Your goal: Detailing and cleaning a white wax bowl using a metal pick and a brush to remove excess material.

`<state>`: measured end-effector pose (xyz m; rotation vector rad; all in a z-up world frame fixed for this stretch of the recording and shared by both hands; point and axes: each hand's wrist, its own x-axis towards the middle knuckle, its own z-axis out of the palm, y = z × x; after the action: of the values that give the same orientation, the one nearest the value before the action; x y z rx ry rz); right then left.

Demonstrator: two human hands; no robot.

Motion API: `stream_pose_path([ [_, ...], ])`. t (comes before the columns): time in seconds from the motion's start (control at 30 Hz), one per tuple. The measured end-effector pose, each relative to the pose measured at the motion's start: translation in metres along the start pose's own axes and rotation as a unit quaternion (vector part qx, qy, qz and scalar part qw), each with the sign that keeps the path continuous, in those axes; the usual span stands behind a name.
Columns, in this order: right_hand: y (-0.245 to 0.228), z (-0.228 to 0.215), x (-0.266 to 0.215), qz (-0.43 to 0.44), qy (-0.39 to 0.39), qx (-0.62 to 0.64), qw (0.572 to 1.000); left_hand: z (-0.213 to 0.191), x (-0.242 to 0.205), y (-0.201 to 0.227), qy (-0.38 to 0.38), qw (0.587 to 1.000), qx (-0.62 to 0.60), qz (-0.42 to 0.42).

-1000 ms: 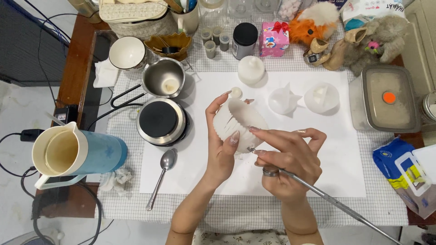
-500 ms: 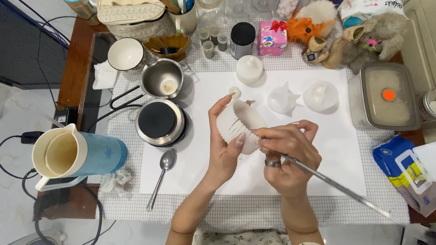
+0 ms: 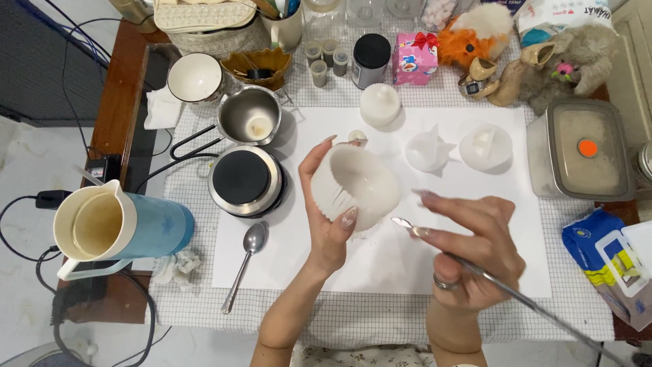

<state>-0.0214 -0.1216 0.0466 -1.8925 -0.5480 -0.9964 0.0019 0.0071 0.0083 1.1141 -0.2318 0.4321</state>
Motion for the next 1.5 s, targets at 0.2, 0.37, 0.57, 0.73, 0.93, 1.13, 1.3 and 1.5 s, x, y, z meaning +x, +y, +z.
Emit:
stream_pose_path([
  [0.2, -0.023, -0.001, -0.002, -0.03, -0.01, -0.017, 0.999, -0.004, -0.004, 0.006, 0.053, 0.978, -0.2, -0.005],
  [0.37, -0.03, 0.003, -0.009, -0.126, -0.138, -0.049, 0.981, -0.008, -0.013, 0.015, 0.172, 0.919, -0.349, -0.059],
  [0.57, -0.03, 0.014, -0.019, -0.189, -0.123, -0.077, 0.971, -0.028, -0.018, 0.02, 0.12, 0.923, -0.361, 0.059],
  [0.73, -0.029, 0.022, -0.018, -0.193, -0.102, -0.058, 0.974, -0.029, -0.021, 0.015, 0.089, 0.928, -0.344, 0.111],
  [0.93, -0.021, 0.02, -0.027, -0.212, -0.092, -0.031, 0.972, -0.028, -0.022, 0.018, 0.083, 0.947, -0.282, 0.131],
  [1.13, -0.02, 0.021, -0.023, -0.244, -0.088, -0.027, 0.965, -0.027, -0.024, 0.023, 0.085, 0.949, -0.268, 0.143],
  [1.3, -0.018, 0.022, -0.029, -0.262, -0.101, -0.029, 0.959, -0.029, -0.02, 0.035, 0.065, 0.954, -0.254, 0.146],
  [1.5, -0.005, 0.028, -0.041, -0.285, -0.06, 0.014, 0.957, -0.036, -0.024, 0.037, 0.024, 0.946, -0.278, 0.165],
])
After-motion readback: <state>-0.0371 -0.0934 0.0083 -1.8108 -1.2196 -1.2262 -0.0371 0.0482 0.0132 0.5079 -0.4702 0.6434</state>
